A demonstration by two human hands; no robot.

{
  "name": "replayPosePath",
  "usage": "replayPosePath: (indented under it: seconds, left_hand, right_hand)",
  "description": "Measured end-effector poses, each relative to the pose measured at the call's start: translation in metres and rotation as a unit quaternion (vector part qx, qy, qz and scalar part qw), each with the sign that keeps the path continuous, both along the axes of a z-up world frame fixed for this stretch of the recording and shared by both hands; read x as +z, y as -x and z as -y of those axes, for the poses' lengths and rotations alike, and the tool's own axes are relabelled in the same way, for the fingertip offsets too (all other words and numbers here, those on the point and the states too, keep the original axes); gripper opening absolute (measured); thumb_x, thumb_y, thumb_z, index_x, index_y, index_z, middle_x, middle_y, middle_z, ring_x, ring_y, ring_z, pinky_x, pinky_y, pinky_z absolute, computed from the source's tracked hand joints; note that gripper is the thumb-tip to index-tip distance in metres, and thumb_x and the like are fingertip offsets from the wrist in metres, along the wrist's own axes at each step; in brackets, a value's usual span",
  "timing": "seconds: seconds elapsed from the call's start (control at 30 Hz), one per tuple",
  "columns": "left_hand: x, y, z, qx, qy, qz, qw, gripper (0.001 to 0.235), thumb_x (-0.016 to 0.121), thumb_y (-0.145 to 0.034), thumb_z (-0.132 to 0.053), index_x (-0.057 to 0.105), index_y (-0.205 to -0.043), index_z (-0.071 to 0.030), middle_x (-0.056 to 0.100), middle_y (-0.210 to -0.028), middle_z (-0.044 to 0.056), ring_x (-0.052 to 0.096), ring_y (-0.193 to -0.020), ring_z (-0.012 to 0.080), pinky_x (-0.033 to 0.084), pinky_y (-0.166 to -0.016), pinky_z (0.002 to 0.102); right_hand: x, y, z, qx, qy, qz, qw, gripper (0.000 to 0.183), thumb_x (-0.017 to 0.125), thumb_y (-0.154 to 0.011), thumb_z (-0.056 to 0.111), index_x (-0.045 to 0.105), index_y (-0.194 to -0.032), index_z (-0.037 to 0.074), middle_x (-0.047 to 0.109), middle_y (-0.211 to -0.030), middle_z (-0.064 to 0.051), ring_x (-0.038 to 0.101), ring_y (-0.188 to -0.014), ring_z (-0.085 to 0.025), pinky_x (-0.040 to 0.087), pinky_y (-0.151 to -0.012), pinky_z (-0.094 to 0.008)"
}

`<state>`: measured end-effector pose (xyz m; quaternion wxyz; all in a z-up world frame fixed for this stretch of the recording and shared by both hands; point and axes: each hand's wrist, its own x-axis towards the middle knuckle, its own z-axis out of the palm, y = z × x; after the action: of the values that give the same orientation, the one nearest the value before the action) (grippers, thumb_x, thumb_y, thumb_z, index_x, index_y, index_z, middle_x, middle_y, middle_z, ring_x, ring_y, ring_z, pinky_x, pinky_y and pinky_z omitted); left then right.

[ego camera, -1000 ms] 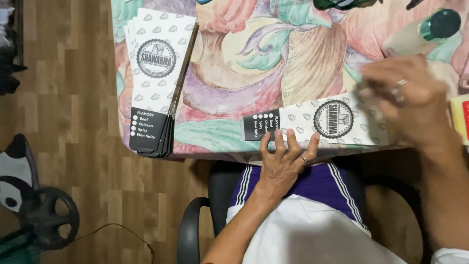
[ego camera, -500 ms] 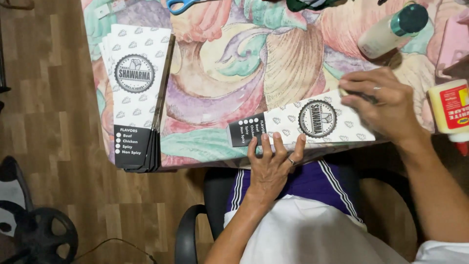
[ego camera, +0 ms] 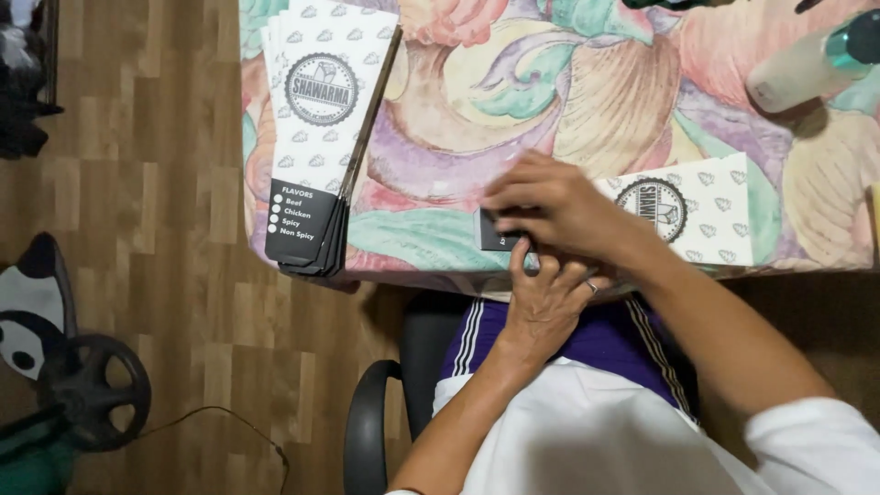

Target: Folding printed paper sheets into conical food wrappers and stacking them.

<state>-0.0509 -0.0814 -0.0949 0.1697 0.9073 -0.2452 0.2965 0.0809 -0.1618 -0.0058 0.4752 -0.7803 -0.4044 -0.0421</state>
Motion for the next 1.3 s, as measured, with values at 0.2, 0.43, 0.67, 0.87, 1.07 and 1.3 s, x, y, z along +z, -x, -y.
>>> replayPosePath:
  seconds: [0.2, 0.43, 0.67, 0.87, 1.07, 1.3]
  left_hand:
    - [0.015, -0.001, -0.004, -0.043, 0.0, -0.078, 0.996, 0.007, 0.07, -0.08, -0.019, 0.072, -0.079, -0.026, 0.067, -0.094, 0.001, 0.056, -0.099, 0.0311, 0.042, -0.093, 0.068]
    - [0.043, -0.004, -0.008, 0.027, -0.14, -0.029, 0.989, 0.055, 0.056, -0.101, -0.008, 0.045, -0.15, -0.03, 0.042, -0.137, 0.019, 0.049, -0.124, 0.0406, 0.051, -0.104, 0.059]
    - [0.046, -0.006, -0.01, 0.018, -0.157, -0.026, 0.987, 0.07, 0.054, -0.092, 0.0, 0.043, -0.154, -0.03, 0.043, -0.138, 0.018, 0.051, -0.124, 0.0408, 0.05, -0.105, 0.06]
    - [0.045, -0.004, -0.009, 0.014, -0.153, -0.047, 0.987, 0.068, 0.056, -0.093, -0.002, 0.044, -0.153, -0.032, 0.044, -0.14, 0.018, 0.046, -0.129, 0.0413, 0.047, -0.107, 0.061]
    - [0.039, -0.005, -0.008, 0.017, -0.152, -0.042, 0.987, 0.077, 0.059, -0.088, 0.003, 0.042, -0.154, -0.032, 0.039, -0.143, 0.017, 0.037, -0.135, 0.0412, 0.047, -0.107, 0.06]
    - [0.044, -0.003, -0.01, 0.014, -0.144, -0.046, 0.988, 0.068, 0.057, -0.093, -0.001, 0.045, -0.153, -0.032, 0.039, -0.143, 0.018, 0.042, -0.131, 0.0411, 0.046, -0.108, 0.06]
  right_hand:
    - [0.014, 0.0, -0.018, 0.035, -0.007, 0.002, 0.999, 0.019, 0.08, -0.086, 0.009, 0.073, -0.098, -0.003, 0.073, -0.103, -0.019, 0.066, -0.09, -0.039, 0.056, -0.08, -0.047]
    - [-0.004, 0.037, 0.164, -0.267, 0.074, 0.0, 0.961, 0.023, 0.086, -0.089, -0.009, 0.074, -0.108, -0.012, 0.072, -0.116, -0.028, 0.067, -0.112, -0.037, 0.053, -0.105, -0.046]
    - [0.013, 0.079, 0.193, -0.392, 0.214, 0.109, 0.888, 0.029, 0.095, -0.096, -0.003, 0.083, -0.121, -0.008, 0.078, -0.122, -0.026, 0.067, -0.113, -0.037, 0.057, -0.099, -0.046]
    - [0.018, 0.116, 0.137, -0.205, 0.066, 0.029, 0.976, 0.025, 0.078, -0.091, 0.001, 0.072, -0.116, -0.002, 0.071, -0.12, -0.017, 0.067, -0.109, -0.032, 0.052, -0.1, -0.042]
    - [0.016, 0.141, 0.202, -0.332, 0.114, 0.027, 0.936, 0.018, 0.083, -0.094, -0.005, 0.076, -0.11, -0.005, 0.075, -0.121, -0.022, 0.07, -0.112, -0.032, 0.046, -0.103, -0.04]
    - [0.033, 0.116, 0.176, -0.346, 0.11, 0.078, 0.928, 0.021, 0.089, -0.096, -0.012, 0.077, -0.113, -0.012, 0.075, -0.119, -0.026, 0.069, -0.11, -0.037, 0.05, -0.107, -0.046]
